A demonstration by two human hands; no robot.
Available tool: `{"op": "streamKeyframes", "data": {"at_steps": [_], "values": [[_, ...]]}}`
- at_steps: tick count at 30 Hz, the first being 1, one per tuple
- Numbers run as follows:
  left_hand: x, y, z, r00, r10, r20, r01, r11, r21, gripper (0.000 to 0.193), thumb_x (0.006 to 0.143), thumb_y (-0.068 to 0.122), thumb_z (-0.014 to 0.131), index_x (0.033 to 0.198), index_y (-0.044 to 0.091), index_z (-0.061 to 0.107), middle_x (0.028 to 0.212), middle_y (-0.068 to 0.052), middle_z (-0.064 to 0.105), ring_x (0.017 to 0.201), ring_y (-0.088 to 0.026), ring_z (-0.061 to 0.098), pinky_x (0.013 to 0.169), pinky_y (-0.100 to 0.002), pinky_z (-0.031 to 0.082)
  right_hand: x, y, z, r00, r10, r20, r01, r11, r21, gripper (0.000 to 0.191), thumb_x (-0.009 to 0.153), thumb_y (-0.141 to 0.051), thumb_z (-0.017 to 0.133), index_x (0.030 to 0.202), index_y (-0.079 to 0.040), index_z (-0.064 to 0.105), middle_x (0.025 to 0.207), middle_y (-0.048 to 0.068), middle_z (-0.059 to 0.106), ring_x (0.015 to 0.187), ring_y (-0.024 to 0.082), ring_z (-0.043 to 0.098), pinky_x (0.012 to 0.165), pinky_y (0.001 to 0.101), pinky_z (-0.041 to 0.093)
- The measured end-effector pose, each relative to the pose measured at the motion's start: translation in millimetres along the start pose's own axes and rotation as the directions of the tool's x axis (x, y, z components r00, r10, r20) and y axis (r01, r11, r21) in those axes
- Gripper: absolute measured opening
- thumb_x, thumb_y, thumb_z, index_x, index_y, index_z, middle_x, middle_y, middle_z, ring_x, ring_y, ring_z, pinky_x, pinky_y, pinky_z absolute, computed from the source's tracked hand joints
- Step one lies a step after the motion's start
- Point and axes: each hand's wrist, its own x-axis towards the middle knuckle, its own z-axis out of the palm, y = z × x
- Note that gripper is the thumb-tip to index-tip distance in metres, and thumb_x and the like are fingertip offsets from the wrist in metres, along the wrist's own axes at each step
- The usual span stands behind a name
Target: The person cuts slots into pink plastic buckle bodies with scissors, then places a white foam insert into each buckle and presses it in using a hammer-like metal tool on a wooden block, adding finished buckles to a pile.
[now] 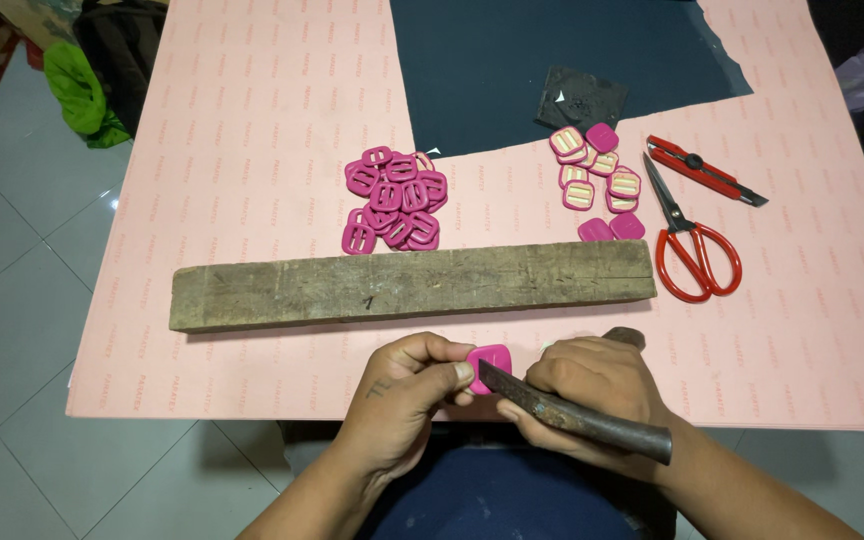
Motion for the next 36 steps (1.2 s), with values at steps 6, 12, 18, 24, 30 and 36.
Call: {"op": "streamKeyframes", "data": {"at_steps": [6,12,18,24,30,36], "values": [[-2,-6,1,0.999,-0.031,-0.021,0.033,0.996,0.087,0.010,0.091,0.000,0.067,0.101,-0.004,0.068,0.086,-0.009,0.072,0.070,-0.011,0.067,0.065,-0.024,0.057,-5,4,4,0.999,-0.032,0.012,0.032,0.997,-0.064,0.030,0.072,-0.016,0.087,0.075,-0.009,0.058,0.059,0.004,0.055,0.049,0.021,0.057,0.048,0.0349,0.044],[-3,-1,17,0.987,0.132,-0.096,-0.122,0.987,0.104,0.016,0.093,-0.002,0.065,0.109,-0.006,0.066,0.086,-0.009,0.071,0.073,-0.010,0.068,0.068,-0.024,0.057,-11,4,10,0.997,0.043,-0.064,-0.047,0.997,-0.062,0.031,0.076,-0.015,0.086,0.078,-0.008,0.056,0.062,0.005,0.055,0.051,0.021,0.057,0.049,0.0343,0.044],[0,6,20,0.958,0.244,-0.149,-0.216,0.960,0.181,0.019,0.092,-0.003,0.062,0.110,-0.005,0.066,0.088,-0.011,0.074,0.074,-0.011,0.070,0.068,-0.025,0.059,-24,1,13,0.983,-0.045,-0.177,0.025,0.993,-0.112,0.035,0.081,-0.015,0.088,0.084,-0.007,0.054,0.065,0.004,0.059,0.053,0.016,0.057,0.048,0.0317,0.042],[-3,-7,28,0.995,0.016,-0.097,-0.016,1.000,-0.002,0.008,0.091,0.000,0.063,0.097,0.001,0.059,0.089,-0.013,0.074,0.076,-0.016,0.073,0.064,-0.025,0.057,-32,-1,28,0.740,0.663,-0.110,-0.618,0.736,0.276,0.022,0.084,-0.011,0.079,0.088,-0.004,0.058,0.088,0.005,0.075,0.067,0.007,0.062,0.056,0.0247,0.052],[-7,-2,28,0.965,0.257,0.050,-0.261,0.924,0.281,0.026,0.089,0.002,0.066,0.115,0.001,0.062,0.088,0.000,0.063,0.071,-0.003,0.058,0.063,-0.020,0.051,-28,6,13,0.606,0.788,0.105,-0.793,0.589,0.160,0.022,0.081,-0.016,0.079,0.085,-0.005,0.062,0.065,0.008,0.067,0.059,0.010,0.057,0.053,0.0292,0.050],[-11,15,23,0.982,0.131,0.133,-0.186,0.758,0.625,0.014,0.093,0.009,0.068,0.100,-0.001,0.075,0.074,0.000,0.061,0.062,-0.003,0.051,0.055,-0.019,0.044,-17,2,8,0.723,0.677,0.138,-0.681,0.732,-0.024,0.029,0.077,-0.023,0.083,0.085,-0.005,0.060,0.066,0.006,0.069,0.057,0.015,0.067,0.054,0.0308,0.054]]}}
